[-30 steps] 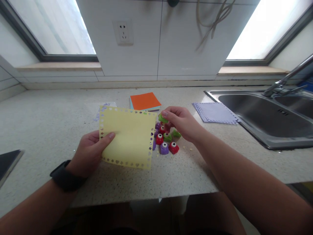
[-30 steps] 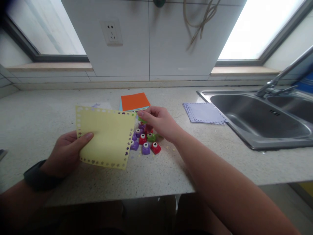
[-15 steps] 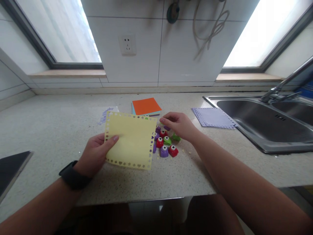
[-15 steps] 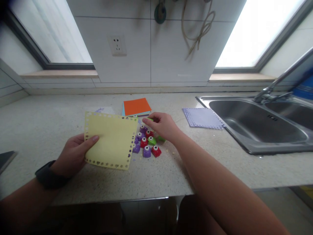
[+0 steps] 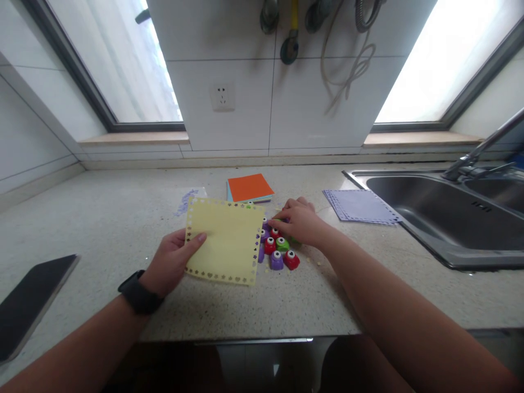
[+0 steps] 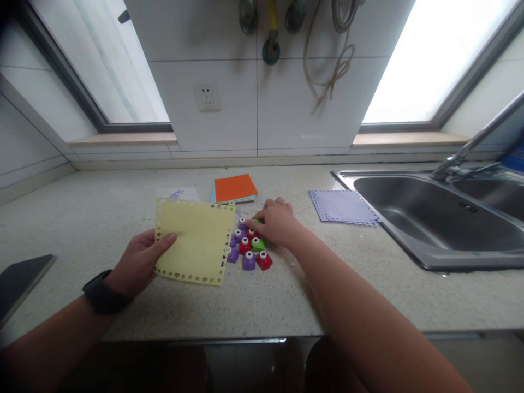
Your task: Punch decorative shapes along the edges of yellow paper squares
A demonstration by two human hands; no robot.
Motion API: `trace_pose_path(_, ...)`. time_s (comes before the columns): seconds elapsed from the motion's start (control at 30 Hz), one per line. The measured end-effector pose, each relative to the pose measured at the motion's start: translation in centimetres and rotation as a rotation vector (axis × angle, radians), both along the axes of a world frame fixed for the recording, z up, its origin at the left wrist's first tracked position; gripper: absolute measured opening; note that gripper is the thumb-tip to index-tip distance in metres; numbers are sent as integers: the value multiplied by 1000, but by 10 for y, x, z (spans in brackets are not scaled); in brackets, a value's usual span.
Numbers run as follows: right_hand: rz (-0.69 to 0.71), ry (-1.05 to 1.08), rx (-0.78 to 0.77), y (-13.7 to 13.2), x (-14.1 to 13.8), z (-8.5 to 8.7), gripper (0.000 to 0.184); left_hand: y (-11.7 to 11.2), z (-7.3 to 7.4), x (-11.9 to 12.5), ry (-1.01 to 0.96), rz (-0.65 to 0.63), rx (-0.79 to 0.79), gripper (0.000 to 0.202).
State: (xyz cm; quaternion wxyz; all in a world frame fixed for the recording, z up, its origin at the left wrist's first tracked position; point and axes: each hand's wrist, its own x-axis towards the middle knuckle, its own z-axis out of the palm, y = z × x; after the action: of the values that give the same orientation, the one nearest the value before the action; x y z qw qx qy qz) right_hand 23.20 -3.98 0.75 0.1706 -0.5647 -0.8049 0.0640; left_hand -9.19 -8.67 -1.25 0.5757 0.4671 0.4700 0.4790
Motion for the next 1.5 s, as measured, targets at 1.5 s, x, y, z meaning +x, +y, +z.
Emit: trace_pose_path(1.5, 40, 1144, -30, 7, 16, 19, 33, 54, 13, 100, -269, -62, 159, 40)
